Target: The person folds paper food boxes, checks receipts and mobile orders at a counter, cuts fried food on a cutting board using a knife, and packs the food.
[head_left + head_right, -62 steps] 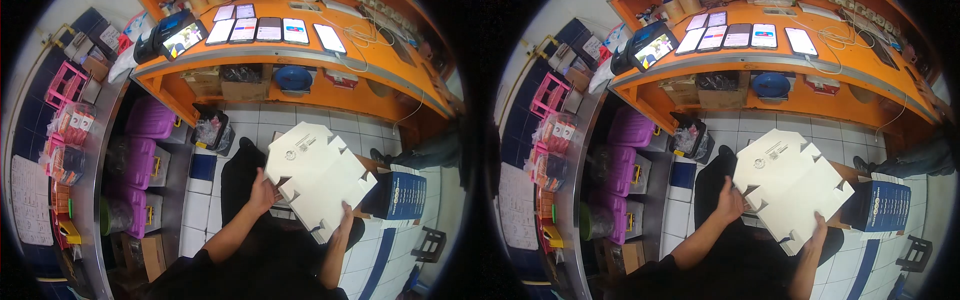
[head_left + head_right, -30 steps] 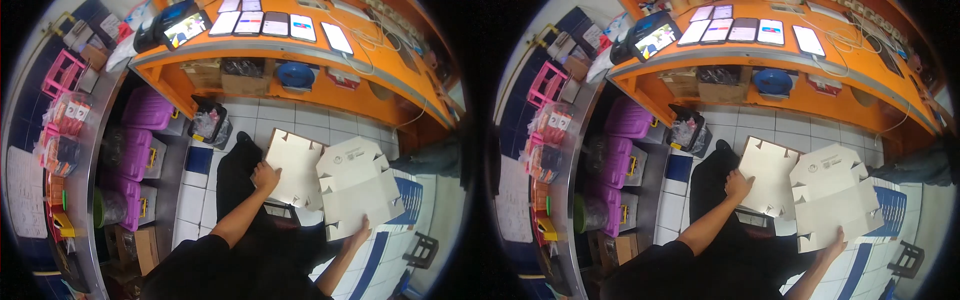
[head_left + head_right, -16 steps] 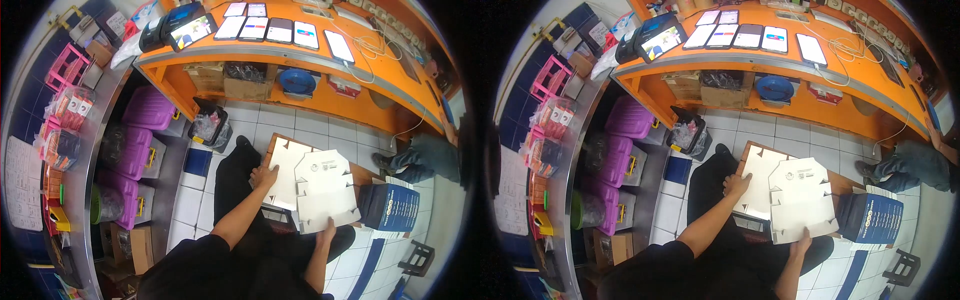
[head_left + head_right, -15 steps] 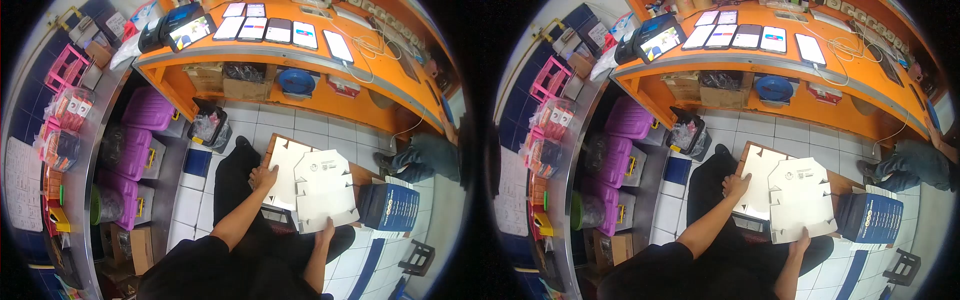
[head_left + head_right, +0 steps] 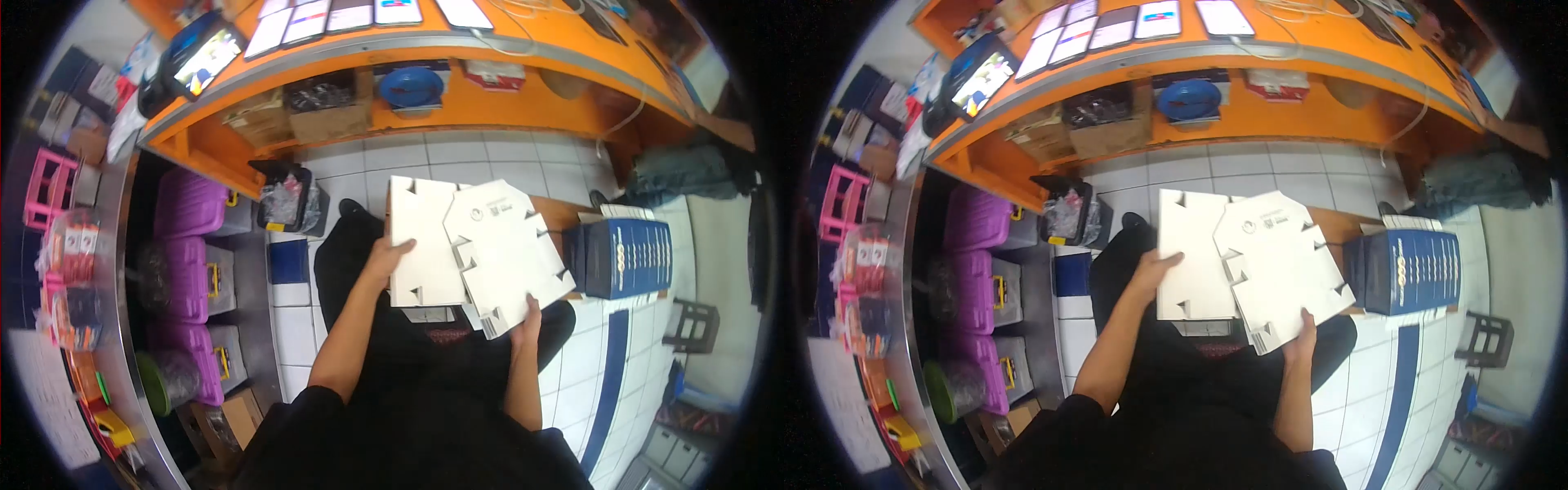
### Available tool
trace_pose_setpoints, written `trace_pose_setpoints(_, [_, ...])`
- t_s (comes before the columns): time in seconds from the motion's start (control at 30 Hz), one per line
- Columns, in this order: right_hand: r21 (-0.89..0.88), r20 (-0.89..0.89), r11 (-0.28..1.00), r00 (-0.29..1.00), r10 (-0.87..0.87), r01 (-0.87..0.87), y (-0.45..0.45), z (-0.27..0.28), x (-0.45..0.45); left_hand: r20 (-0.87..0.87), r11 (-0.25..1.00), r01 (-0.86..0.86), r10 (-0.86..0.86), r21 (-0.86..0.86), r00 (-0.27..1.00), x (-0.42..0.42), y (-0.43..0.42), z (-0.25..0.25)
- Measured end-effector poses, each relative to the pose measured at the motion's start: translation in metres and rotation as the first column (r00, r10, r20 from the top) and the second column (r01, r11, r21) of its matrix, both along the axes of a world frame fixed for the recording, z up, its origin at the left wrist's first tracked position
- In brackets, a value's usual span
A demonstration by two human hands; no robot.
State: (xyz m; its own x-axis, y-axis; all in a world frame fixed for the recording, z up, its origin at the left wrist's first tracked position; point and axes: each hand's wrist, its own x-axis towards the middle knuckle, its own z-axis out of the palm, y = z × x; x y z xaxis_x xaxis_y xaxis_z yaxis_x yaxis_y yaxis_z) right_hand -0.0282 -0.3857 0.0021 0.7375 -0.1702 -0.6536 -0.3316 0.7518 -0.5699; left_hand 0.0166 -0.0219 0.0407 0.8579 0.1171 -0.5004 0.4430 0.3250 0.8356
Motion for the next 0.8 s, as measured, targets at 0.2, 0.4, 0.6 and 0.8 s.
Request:
trace_pose_setpoints(0.2, [0.022, 0.063, 0.997, 0.995, -0.077, 0.076, 0.008, 0.038, -0.003, 0.050, 0.927, -0.272, 0.269, 0.258, 0.962, -0.035, 0.075, 0.093])
trace_pose_setpoints(0.4, [0.159, 0.042, 0.955, 0.964, -0.262, 0.252, 0.040, 0.050, -0.005, 0.125, 0.754, -0.612, 0.601, 0.238, 0.789, -0.096, 0.158, 0.131])
trace_pose_setpoints(0.6, [0.209, -0.062, 0.651, 0.654, 0.754, -0.730, 0.148, 0.045, -0.074, 0.347, 0.771, -0.621, 0.550, 0.138, 0.760, -0.105, 0.152, 0.135])
trace_pose_setpoints(0.8, [-0.672, 0.041, 0.631, 0.830, 0.556, -0.389, 0.086, 0.035, -0.007, 0.321, 0.785, -0.608, 0.549, 0.122, 0.772, -0.101, 0.135, 0.128])
